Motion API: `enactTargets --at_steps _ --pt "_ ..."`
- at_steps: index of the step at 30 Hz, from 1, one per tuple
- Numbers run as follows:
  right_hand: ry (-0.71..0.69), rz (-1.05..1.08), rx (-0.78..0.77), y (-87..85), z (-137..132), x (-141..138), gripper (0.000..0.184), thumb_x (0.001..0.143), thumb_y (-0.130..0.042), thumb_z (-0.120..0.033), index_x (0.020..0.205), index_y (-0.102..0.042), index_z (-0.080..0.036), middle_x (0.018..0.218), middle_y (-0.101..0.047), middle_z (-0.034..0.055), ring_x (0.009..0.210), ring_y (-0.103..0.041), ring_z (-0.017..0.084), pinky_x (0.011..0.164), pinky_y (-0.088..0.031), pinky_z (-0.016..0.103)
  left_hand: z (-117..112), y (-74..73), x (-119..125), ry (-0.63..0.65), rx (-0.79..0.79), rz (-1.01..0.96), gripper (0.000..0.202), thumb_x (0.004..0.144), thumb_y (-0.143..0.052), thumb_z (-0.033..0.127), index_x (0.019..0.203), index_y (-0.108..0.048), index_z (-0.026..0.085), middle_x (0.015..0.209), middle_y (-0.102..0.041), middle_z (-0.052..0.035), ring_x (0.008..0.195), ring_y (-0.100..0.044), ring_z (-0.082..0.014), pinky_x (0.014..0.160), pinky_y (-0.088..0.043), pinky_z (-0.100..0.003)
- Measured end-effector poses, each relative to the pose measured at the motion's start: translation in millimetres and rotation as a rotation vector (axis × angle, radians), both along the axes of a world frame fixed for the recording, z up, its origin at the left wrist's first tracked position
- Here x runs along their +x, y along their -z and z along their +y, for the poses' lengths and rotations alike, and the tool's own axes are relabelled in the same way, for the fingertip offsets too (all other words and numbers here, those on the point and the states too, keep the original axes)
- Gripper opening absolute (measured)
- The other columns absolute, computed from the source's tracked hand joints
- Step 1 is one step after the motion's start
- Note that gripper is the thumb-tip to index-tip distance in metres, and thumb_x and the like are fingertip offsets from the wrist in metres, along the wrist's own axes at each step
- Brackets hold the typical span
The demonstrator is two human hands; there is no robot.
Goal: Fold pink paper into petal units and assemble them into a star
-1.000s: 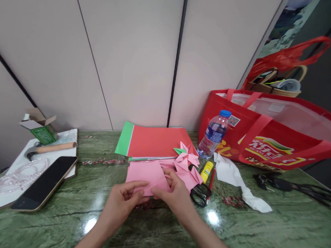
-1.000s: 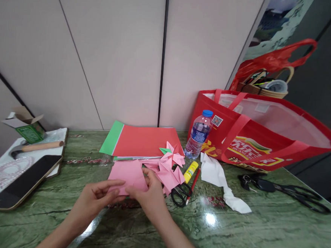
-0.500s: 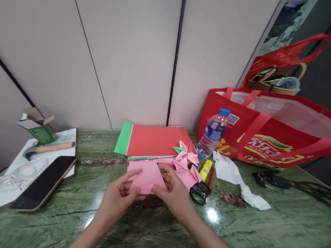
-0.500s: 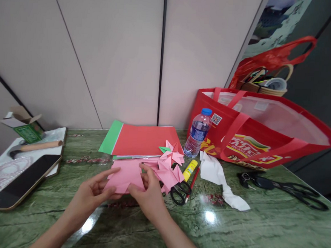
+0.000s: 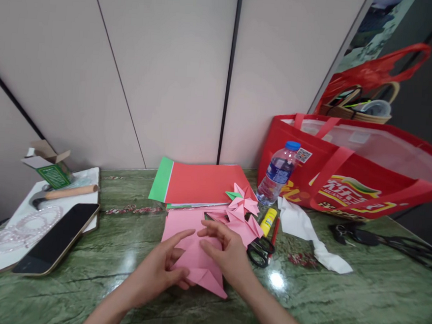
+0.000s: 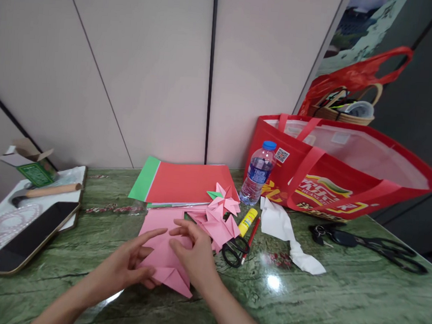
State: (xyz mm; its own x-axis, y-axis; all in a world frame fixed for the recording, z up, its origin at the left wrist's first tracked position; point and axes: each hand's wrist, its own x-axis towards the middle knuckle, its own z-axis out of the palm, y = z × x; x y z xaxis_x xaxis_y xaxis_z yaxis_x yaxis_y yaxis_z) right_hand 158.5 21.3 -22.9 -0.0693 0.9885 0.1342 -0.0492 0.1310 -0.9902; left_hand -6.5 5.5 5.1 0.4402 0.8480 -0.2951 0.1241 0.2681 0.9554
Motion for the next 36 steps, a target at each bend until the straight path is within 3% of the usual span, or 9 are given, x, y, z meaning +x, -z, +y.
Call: enactTargets --at_steps 3,9,13,18,22,24,31,36 --pt "0.038 -0.036 -0.015 -0.9 -1 -1 0.025 0.066 -0.06 -0.019 0.09 -0.063 -0.014 0.075 -0.063 0.0041 0.071 -0.058 0.017 0.067 -0.046 0.03 4 0.1 -1 -0.146 0.07 0.015 0.069 0.062 -0.067 0.021 0.125 -0.038 0.019 0.063 -0.055 0.0053 0.054 -0.056 -0.0115 0.058 -0.053 -0.032" --pt "0.028 -0.117 0.007 0.3 -1 -3 0.017 0.068 -0.056 -0.018 0.082 -0.065 -0.014 0.069 -0.061 0.0022 0.062 -0.053 0.013 0.057 -0.043 0.025 11 1.3 -4 -0.409 0.146 0.029 0.074 0.06 -0.069 0.027 0.125 -0.034 0.018 0.092 -0.063 -0.0074 0.052 -0.057 -0.0114 0.052 -0.05 -0.028" --pt "0.002 -0.105 -0.03 1.8 -1 -4 0.011 0.067 -0.057 -0.018 0.075 -0.062 -0.014 0.072 -0.062 0.003 0.061 -0.054 0.013 0.056 -0.043 0.024 12 4.2 -4 -0.509 0.196 0.031 0.072 0.057 -0.07 0.027 0.121 -0.039 0.017 0.087 -0.063 -0.0049 0.056 -0.055 -0.0104 0.053 -0.046 -0.023" --pt "0.007 -0.069 -0.043 5.5 -1 -5 0.012 0.066 -0.059 -0.02 0.076 -0.059 -0.014 0.072 -0.061 0.0028 0.065 -0.057 0.014 0.061 -0.046 0.025 8 4.2 -1 -0.476 0.147 0.025 0.064 0.057 -0.07 0.029 0.114 -0.046 0.015 0.056 -0.052 0.0069 0.05 -0.048 -0.009 0.052 -0.041 -0.021" --pt "0.056 -0.045 -0.038 7.5 0 -5 0.017 0.067 -0.06 -0.022 0.082 -0.059 -0.014 0.075 -0.062 0.0043 0.069 -0.059 0.016 0.062 -0.048 0.027 5 3.3 4 -0.354 0.098 0.08 0.028 0.06 -0.066 0.037 0.07 -0.054 0.014 0.046 -0.034 0.0098 0.044 -0.035 -0.0066 0.046 -0.033 -0.019" --pt "0.06 -0.061 -0.027 6.9 0 -5 0.018 0.069 -0.059 -0.023 0.084 -0.061 -0.014 0.076 -0.063 0.0053 0.07 -0.059 0.017 0.062 -0.048 0.028 5 3.6 5 -0.303 0.078 0.092 0.033 0.061 -0.064 0.041 0.054 -0.045 0.015 0.047 -0.031 0.0089 0.044 -0.032 -0.0065 0.046 -0.032 -0.019" --pt "0.086 -0.238 0.077 0.7 -4 -5 0.012 0.073 -0.055 -0.023 0.078 -0.064 -0.016 0.073 -0.066 0.0049 0.065 -0.058 0.017 0.057 -0.046 0.027 3 3.3 5 -0.263 0.052 0.087 0.038 0.063 -0.062 0.044 0.052 -0.037 0.017 0.05 -0.027 0.0083 0.047 -0.027 -0.0068 0.047 -0.032 -0.019" --pt "0.092 -0.417 0.28 2.5 -8 -3 0.01 0.074 -0.054 -0.016 0.075 -0.063 -0.018 0.07 -0.062 0.0037 0.063 -0.057 0.016 0.055 -0.045 0.026 3 4.7 5 -0.227 0.079 0.118 0.04 0.065 -0.06 0.044 0.051 -0.031 0.019 0.05 -0.021 0.0089 0.047 -0.021 -0.0068 0.044 -0.027 -0.018"
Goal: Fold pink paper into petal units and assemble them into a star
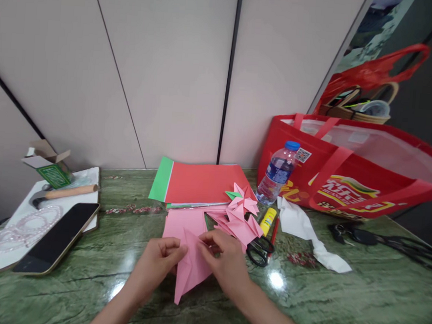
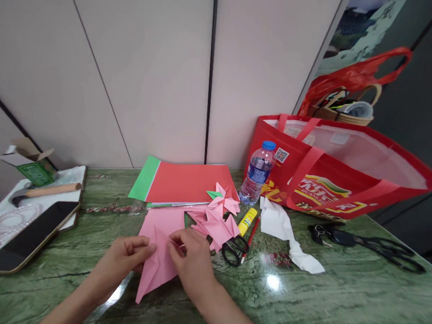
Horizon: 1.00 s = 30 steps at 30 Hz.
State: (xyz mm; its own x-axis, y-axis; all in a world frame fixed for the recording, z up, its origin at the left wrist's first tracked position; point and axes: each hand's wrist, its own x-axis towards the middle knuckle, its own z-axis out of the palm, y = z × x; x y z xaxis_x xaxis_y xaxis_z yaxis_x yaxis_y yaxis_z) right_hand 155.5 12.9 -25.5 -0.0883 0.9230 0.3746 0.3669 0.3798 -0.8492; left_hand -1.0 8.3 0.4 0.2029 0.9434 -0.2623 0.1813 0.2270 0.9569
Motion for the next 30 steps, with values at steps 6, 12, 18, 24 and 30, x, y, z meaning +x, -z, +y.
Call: enactTargets --at_steps 6,12,18,24,30 --pt "-0.108 -0.021 0.156 -0.2 -2.3 -0.6 0.014 0.076 -0.053 -0.014 0.079 -0.066 -0.019 0.078 -0.066 0.0059 0.074 -0.061 0.017 0.068 -0.048 0.029 2.1 3.1 -2.8 -0.019 0.028 0.04 0.041 0.065 -0.058 0.047 0.05 -0.034 0.018 0.05 -0.018 0.0088 0.047 -0.019 -0.0067 0.044 -0.022 -0.018" --pt "-0.177 0.121 -0.031 -5.8 -2.2 -3.7 0.013 0.076 -0.054 -0.016 0.079 -0.066 -0.019 0.081 -0.068 0.0045 0.074 -0.062 0.016 0.068 -0.049 0.028 5.3 4.3 -6.9 -0.036 0.094 0.122 0.039 0.064 -0.058 0.046 0.048 -0.038 0.017 0.049 -0.021 0.0082 0.045 -0.02 -0.0067 0.042 -0.02 -0.018" --pt "-0.19 0.277 -0.307 -6.5 -1.3 -5.0 0.014 0.062 -0.067 -0.022 0.074 -0.061 -0.017 0.068 -0.059 -0.0007 0.061 -0.054 0.011 0.051 -0.044 0.02 5.3 2.6 -5.5 -0.012 0.171 0.186 0.04 0.068 -0.054 0.046 0.046 -0.038 0.017 0.051 -0.022 0.0065 0.047 -0.021 -0.0077 0.043 -0.019 -0.019" --pt "-0.269 0.359 -0.366 -5.7 -2.6 -6.3 0.027 0.06 -0.068 -0.019 0.086 -0.062 -0.018 0.075 -0.058 -0.0001 0.067 -0.054 0.012 0.053 -0.043 0.02 3.6 -3.0 -1.2 -0.105 0.261 0.284 0.045 0.068 -0.048 0.051 0.045 -0.027 0.019 0.051 -0.021 0.005 0.049 -0.02 -0.0086 0.043 -0.016 -0.021" --pt "-0.32 0.347 -0.362 -7.6 -6.4 -7.5 0.045 0.062 -0.07 -0.025 0.106 -0.061 -0.023 0.078 -0.058 0.0002 0.069 -0.053 0.013 0.055 -0.045 0.022 2.9 -2.5 -0.2 -0.133 0.318 0.331 0.047 0.068 -0.047 0.054 0.043 -0.028 0.019 0.048 -0.021 0.0048 0.048 -0.023 -0.0088 0.044 -0.018 -0.021"
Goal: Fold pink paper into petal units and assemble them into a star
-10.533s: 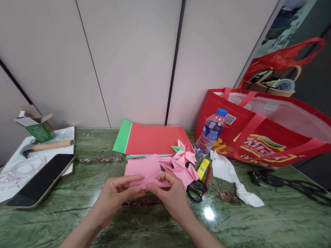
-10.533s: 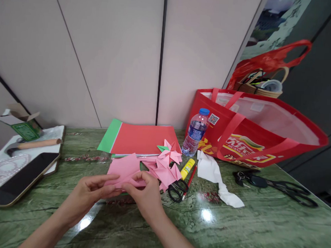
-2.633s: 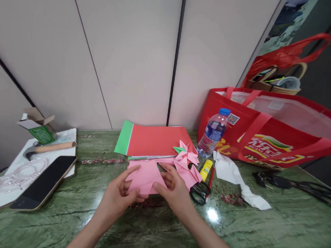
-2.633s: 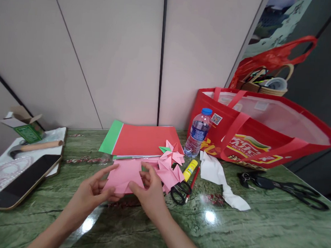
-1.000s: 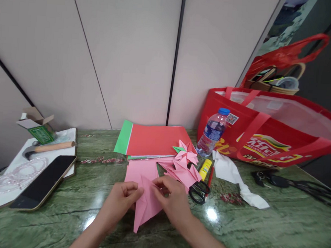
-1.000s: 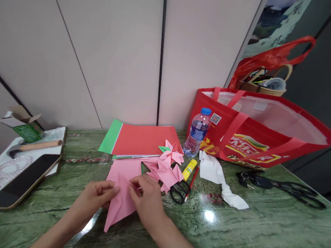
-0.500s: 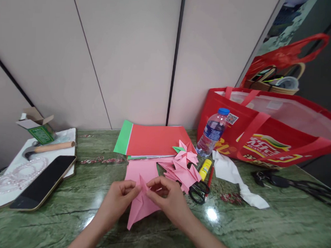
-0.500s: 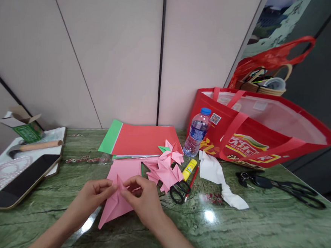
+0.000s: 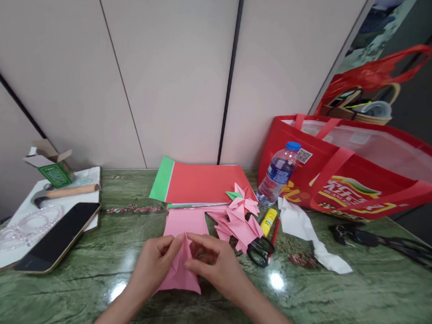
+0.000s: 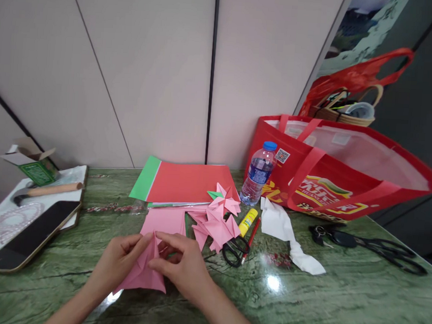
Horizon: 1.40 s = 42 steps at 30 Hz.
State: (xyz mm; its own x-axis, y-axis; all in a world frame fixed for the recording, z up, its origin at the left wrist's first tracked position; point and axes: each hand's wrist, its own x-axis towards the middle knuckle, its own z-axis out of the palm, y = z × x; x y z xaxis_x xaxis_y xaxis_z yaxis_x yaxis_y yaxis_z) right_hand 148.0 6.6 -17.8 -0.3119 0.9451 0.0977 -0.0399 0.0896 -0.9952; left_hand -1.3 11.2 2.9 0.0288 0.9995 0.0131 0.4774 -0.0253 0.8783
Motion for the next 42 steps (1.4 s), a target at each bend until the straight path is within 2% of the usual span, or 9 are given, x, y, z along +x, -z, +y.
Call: enactTargets --at_steps 8,14,20,24,31,35,37,40,42 --pt "0.023 -0.185 0.306 6.8 -5 -3 0.053 0.067 -0.068 -0.025 0.117 -0.053 -0.027 0.072 -0.052 -0.0009 0.065 -0.049 0.013 0.058 -0.044 0.024 -1 3.5 0 -0.018 0.055 0.077 0.043 0.071 -0.046 0.045 0.043 -0.027 0.019 0.049 -0.019 0.0047 0.046 -0.022 -0.0083 0.043 -0.016 -0.022" --pt "0.024 -0.322 0.393 6.3 -6 -4 0.061 0.068 -0.068 -0.024 0.125 -0.045 -0.02 0.075 -0.052 0.0014 0.067 -0.05 0.015 0.063 -0.044 0.027 -2 6.0 -1 0.018 0.074 0.142 0.041 0.074 -0.042 0.041 0.045 -0.024 0.019 0.049 -0.018 0.0048 0.046 -0.021 -0.0081 0.044 -0.015 -0.022" --pt "0.019 -0.446 0.43 4.4 -9 -5 0.07 0.068 -0.068 -0.024 0.13 -0.036 -0.02 0.077 -0.053 0.0026 0.07 -0.049 0.017 0.065 -0.044 0.03 -2 7.4 -1 0.041 0.07 0.181 0.042 0.075 -0.039 0.042 0.045 -0.023 0.019 0.049 -0.018 0.0047 0.046 -0.022 -0.0084 0.044 -0.016 -0.022" --pt "0.017 -0.442 0.395 6.4 -10 -6 0.07 0.067 -0.069 -0.022 0.13 -0.037 -0.021 0.079 -0.053 0.0026 0.071 -0.05 0.017 0.064 -0.044 0.029 -1 8.6 -1 0.055 0.058 0.188 0.042 0.076 -0.038 0.043 0.045 -0.025 0.019 0.049 -0.019 0.0049 0.046 -0.022 -0.0085 0.044 -0.017 -0.022" --pt "0.044 -0.346 0.271 8.2 -2 -1 0.063 0.062 -0.073 -0.022 0.12 -0.05 -0.021 0.073 -0.052 -0.0009 0.063 -0.048 0.013 0.058 -0.042 0.024 0 3.0 -1 0.219 -0.038 0.099 0.04 0.074 -0.042 0.045 0.046 -0.033 0.018 0.048 -0.026 0.0056 0.048 -0.027 -0.0089 0.045 -0.021 -0.021" --pt "0.017 -0.23 0.154 7.7 1 0 0.066 0.055 -0.076 -0.026 0.117 -0.053 -0.022 0.069 -0.052 -0.0028 0.058 -0.045 0.011 0.052 -0.039 0.022 0 1.3 -1 0.227 -0.04 0.117 0.04 0.074 -0.043 0.043 0.045 -0.031 0.018 0.047 -0.026 0.0062 0.047 -0.025 -0.0085 0.044 -0.02 -0.021" --pt "-0.003 -0.134 0.076 6.0 2 0 0.058 0.057 -0.075 -0.028 0.111 -0.057 -0.02 0.068 -0.054 -0.0022 0.058 -0.046 0.01 0.051 -0.039 0.021 0 1.2 -2 0.228 -0.042 0.119 0.039 0.074 -0.042 0.043 0.046 -0.03 0.019 0.048 -0.024 0.0062 0.047 -0.025 -0.0086 0.045 -0.02 -0.021" --pt "-0.013 0.007 -0.008 3.3 4 1 0.029 0.068 -0.065 -0.032 0.093 -0.066 -0.017 0.072 -0.059 0.0012 0.064 -0.051 0.012 0.055 -0.043 0.023 -1 0.6 -3 0.246 -0.047 0.121 0.038 0.075 -0.041 0.043 0.047 -0.029 0.019 0.05 -0.023 0.0062 0.048 -0.025 -0.0088 0.045 -0.02 -0.021" --pt "-0.02 0.076 -0.062 2.8 6 1 0.023 0.072 -0.059 -0.034 0.085 -0.068 -0.017 0.073 -0.062 0.002 0.065 -0.054 0.013 0.057 -0.045 0.024 -1 -0.1 -3 0.268 -0.049 0.135 0.038 0.076 -0.041 0.043 0.048 -0.028 0.019 0.05 -0.023 0.0061 0.049 -0.025 -0.0089 0.045 -0.02 -0.021"
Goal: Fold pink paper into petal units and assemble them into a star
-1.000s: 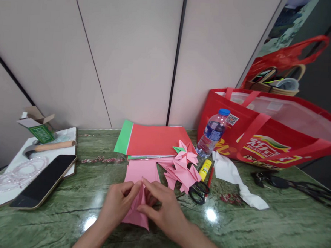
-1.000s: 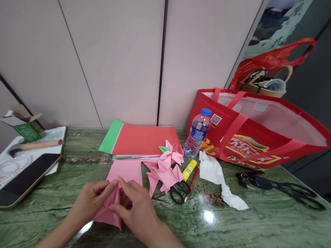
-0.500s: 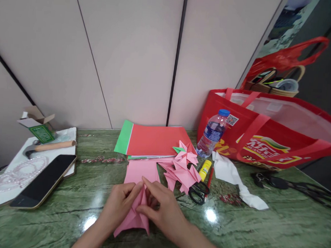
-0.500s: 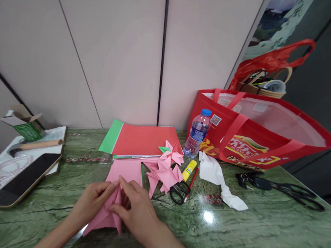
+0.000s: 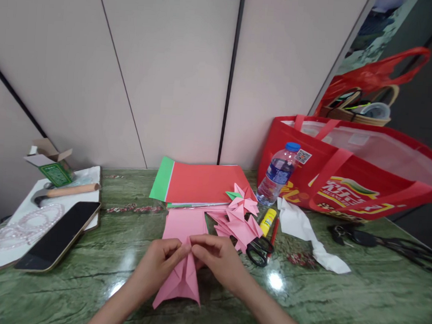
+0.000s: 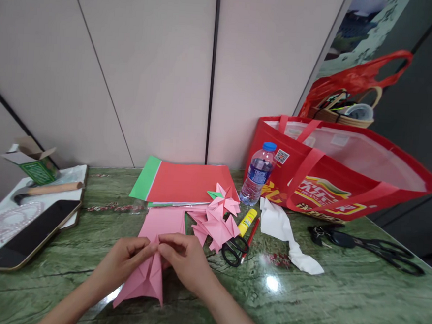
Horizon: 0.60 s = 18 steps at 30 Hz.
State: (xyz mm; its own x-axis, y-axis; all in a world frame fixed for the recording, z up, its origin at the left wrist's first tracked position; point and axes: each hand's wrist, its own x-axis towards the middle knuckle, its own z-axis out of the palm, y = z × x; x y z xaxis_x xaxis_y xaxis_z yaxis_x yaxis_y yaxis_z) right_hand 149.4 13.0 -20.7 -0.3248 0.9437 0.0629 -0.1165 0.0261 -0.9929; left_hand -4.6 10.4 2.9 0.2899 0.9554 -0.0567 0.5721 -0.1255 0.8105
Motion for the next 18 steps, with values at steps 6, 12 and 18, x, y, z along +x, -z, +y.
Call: enactTargets --at_steps 6,12,18 --pt "-0.026 0.103 -0.088 3.2 2.7 2.1 0.018 0.07 -0.062 -0.032 0.072 -0.068 -0.016 0.061 -0.058 -0.002 0.054 -0.049 0.008 0.054 -0.042 0.02 -1.7 3.4 1.1 0.11 0.0 0.054 0.035 0.078 -0.04 0.04 0.052 -0.033 0.018 0.052 -0.028 0.0059 0.05 -0.027 -0.0092 0.047 -0.021 -0.021" --pt "0.004 0.119 -0.138 1.9 3.3 0.9 0.018 0.067 -0.065 -0.031 0.066 -0.066 -0.014 0.057 -0.055 -0.0031 0.052 -0.046 0.007 0.052 -0.038 0.019 -3.4 4.9 2.6 0.133 -0.026 0.048 0.033 0.078 -0.042 0.037 0.053 -0.034 0.018 0.053 -0.027 0.0063 0.05 -0.025 -0.0088 0.046 -0.019 -0.021" --pt "0.113 0.119 -0.176 5.0 5.0 0.9 0.021 0.064 -0.067 -0.033 0.061 -0.062 -0.013 0.052 -0.048 -0.0049 0.05 -0.041 0.007 0.05 -0.035 0.02 -4.5 2.2 5.4 0.139 -0.085 0.028 0.032 0.076 -0.045 0.032 0.052 -0.029 0.019 0.053 -0.021 0.0069 0.049 -0.021 -0.0083 0.045 -0.016 -0.021"
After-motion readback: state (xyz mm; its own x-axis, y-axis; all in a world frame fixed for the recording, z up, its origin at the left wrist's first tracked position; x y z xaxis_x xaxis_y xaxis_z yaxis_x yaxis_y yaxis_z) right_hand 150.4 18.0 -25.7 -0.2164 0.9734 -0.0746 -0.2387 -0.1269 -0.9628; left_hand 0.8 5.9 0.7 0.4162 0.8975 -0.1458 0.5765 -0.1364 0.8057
